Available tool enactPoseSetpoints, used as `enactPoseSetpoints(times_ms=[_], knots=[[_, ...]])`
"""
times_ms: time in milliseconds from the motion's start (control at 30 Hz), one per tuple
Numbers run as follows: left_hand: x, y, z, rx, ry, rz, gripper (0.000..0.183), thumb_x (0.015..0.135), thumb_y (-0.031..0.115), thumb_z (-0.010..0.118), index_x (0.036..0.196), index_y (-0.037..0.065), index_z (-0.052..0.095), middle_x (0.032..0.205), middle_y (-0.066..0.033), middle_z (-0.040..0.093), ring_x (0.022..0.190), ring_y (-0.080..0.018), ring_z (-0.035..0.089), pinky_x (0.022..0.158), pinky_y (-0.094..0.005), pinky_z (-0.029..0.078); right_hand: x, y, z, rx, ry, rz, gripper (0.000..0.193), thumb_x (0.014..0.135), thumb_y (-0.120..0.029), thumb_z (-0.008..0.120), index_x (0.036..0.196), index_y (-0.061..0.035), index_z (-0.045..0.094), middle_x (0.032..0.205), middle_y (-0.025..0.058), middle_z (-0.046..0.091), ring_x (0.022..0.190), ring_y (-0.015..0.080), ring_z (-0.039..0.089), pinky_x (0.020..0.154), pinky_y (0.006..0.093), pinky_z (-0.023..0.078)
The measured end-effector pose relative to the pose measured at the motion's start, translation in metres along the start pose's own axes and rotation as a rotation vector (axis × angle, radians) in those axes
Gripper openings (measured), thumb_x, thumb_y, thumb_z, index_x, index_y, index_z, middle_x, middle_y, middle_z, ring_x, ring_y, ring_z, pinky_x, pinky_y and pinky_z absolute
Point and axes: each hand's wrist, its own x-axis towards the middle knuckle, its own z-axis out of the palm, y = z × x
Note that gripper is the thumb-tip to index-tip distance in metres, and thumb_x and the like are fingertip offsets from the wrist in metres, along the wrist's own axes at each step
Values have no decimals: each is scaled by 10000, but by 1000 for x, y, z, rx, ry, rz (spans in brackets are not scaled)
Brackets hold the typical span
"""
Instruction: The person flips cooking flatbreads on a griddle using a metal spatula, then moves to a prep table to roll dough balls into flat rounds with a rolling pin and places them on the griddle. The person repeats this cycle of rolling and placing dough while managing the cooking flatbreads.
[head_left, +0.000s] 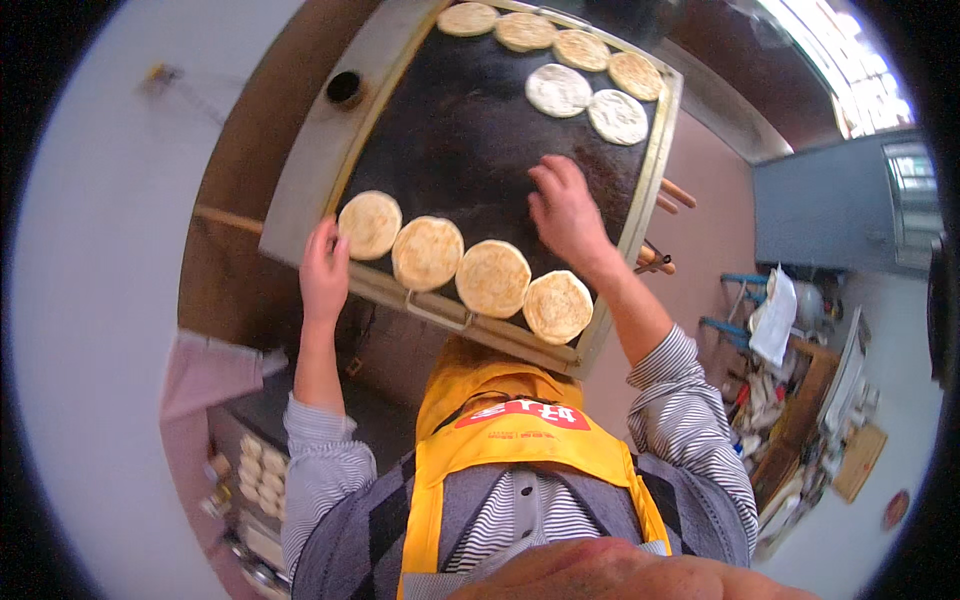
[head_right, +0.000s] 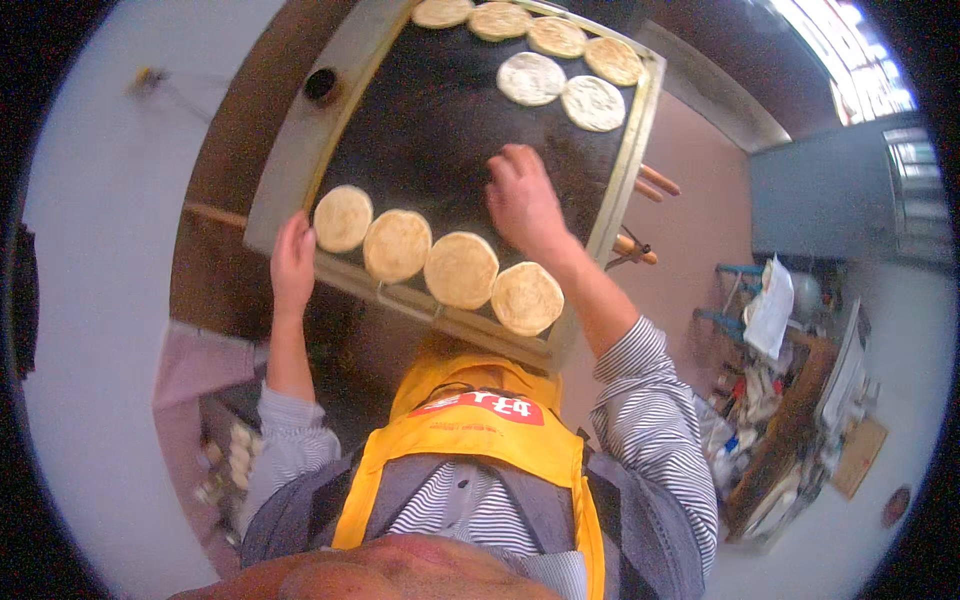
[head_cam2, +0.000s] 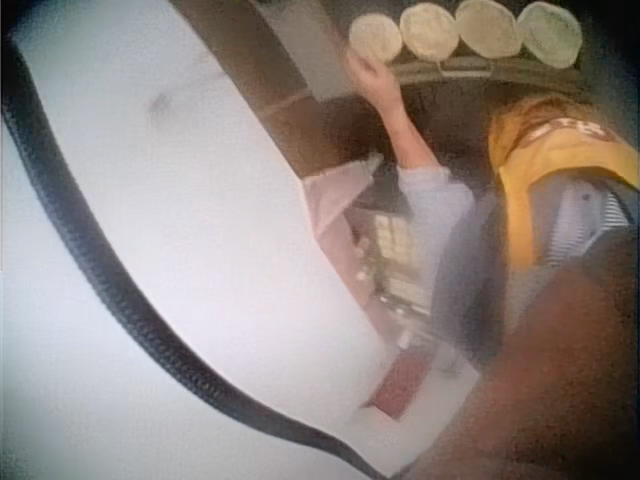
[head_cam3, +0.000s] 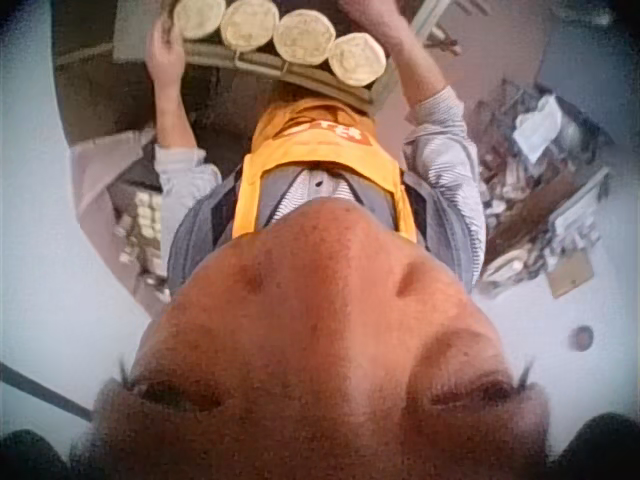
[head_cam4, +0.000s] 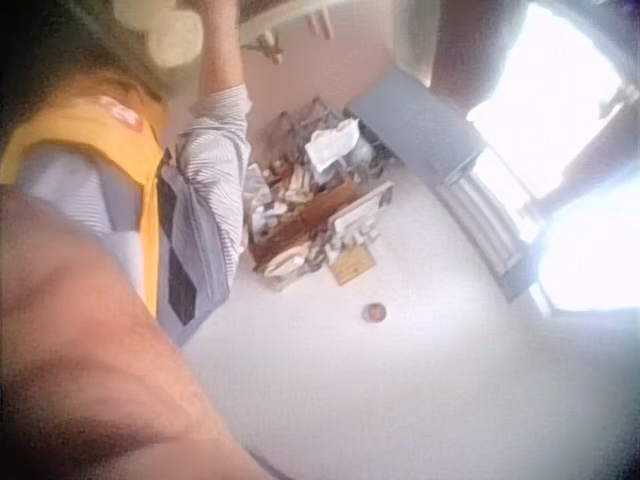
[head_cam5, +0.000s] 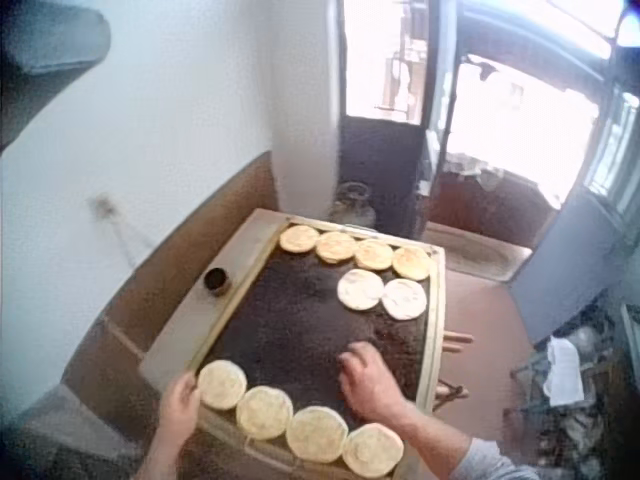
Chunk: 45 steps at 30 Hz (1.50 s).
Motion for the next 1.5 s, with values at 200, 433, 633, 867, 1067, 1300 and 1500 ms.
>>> enactPoseSetpoints(times_ms=[200,433,633,867,1067,1300,1500], knots=[[-326,-59,-55,56,33,-739,408,969,234,645,1291,-13,602,1232,-170,674,1108,-241,664,953,-348,514,-87,-165,44,416,-341,-273,373,845,-56,646,1202,33,581,1287,273,531,1250,456,485,1072,487,424],[-494,-25,-86,-43,-88,-773,514,977,296,635,1394,18,523,1232,-176,676,1075,-265,675,901,-368,530,-227,-254,94,332,-839,-549,334,871,-104,652,1170,34,597,1282,280,555,1213,449,522,1022,486,462],[-626,-98,-124,-108,189,-863,472,969,291,634,1337,3,566,1169,-202,690,1054,-287,681,899,-378,534,-322,-326,161,222,-1186,-853,276,865,-105,643,1102,32,615,1100,252,621,1058,428,599,889,468,523],[-715,-214,-242,37,339,-1054,470,958,296,633,1297,-25,578,1147,-219,689,1069,-289,677,907,-380,528,-454,-478,258,422,-1180,-993,220,860,-146,627,1051,-38,641,1013,172,627,984,370,615,784,439,560],[-687,-318,-281,250,88,-986,596,925,456,621,1269,-30,589,1194,-254,658,1121,-398,628,949,-482,491,-577,-607,368,134,-1115,-747,313,832,-141,667,1120,-51,584,1092,173,599,994,365,611,814,477,553],[-683,-342,-259,90,231,-878,460,794,374,772,1070,18,678,1034,-246,686,1074,-393,631,931,-495,476,-591,-637,386,-41,-1042,-872,237,917,-204,544,1079,-36,586,1020,139,616,935,314,633,751,449,560],[-698,-320,-232,-107,384,-812,451,831,248,779,1160,27,563,1041,-193,678,981,-387,652,857,-470,519,-590,-605,346,-139,-1155,-785,313,869,-167,591,1157,-46,562,1029,165,596,973,338,611,802,458,538]])
